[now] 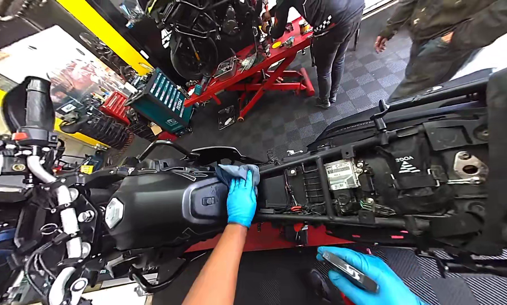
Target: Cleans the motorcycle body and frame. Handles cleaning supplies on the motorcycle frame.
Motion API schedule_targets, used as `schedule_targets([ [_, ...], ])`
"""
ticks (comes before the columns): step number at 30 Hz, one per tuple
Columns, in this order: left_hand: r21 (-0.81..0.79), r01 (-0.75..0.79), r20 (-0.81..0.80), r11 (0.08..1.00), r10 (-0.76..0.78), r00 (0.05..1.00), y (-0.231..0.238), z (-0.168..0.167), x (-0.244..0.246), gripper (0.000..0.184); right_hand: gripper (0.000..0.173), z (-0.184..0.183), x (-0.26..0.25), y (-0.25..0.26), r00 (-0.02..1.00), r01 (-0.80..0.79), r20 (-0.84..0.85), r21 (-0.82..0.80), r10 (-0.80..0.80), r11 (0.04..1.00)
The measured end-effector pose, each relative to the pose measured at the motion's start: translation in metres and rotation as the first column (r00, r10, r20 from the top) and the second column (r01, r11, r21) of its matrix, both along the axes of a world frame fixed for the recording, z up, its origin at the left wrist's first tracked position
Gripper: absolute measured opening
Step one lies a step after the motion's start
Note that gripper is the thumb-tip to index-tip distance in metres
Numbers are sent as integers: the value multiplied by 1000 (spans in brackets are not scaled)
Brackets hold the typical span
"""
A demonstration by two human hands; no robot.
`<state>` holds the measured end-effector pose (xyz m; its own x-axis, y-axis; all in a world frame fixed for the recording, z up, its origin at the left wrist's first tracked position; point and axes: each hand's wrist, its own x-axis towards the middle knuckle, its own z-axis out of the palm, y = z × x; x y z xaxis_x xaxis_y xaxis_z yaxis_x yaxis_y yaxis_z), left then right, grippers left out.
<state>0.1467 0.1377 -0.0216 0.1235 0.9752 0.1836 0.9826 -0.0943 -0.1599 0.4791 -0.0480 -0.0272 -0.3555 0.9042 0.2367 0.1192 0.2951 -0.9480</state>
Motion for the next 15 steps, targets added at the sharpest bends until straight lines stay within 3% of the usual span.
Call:
schedule_targets([
  [4, 46, 163, 26, 986, -164, 986, -69, -8, -30, 41, 39, -10, 10, -2, 998, 56, -3, 28, -56, 998],
  [8, -33, 255, -104, 966, -257, 961, -112, -1, -60, 39, 39, -8, 20, 0, 998, 52, 15, 57, -53, 997],
  [12, 30, 192, -164, 981, -184, 969, -84, 3, -62, 45, 39, -2, 21, 4, 999, 53, -6, 71, -53, 996],
  [15, 53, 135, -83, 989, -130, 988, -42, -3, -38, 57, 39, 1, 17, 7, 999, 45, 12, 71, -46, 996],
])
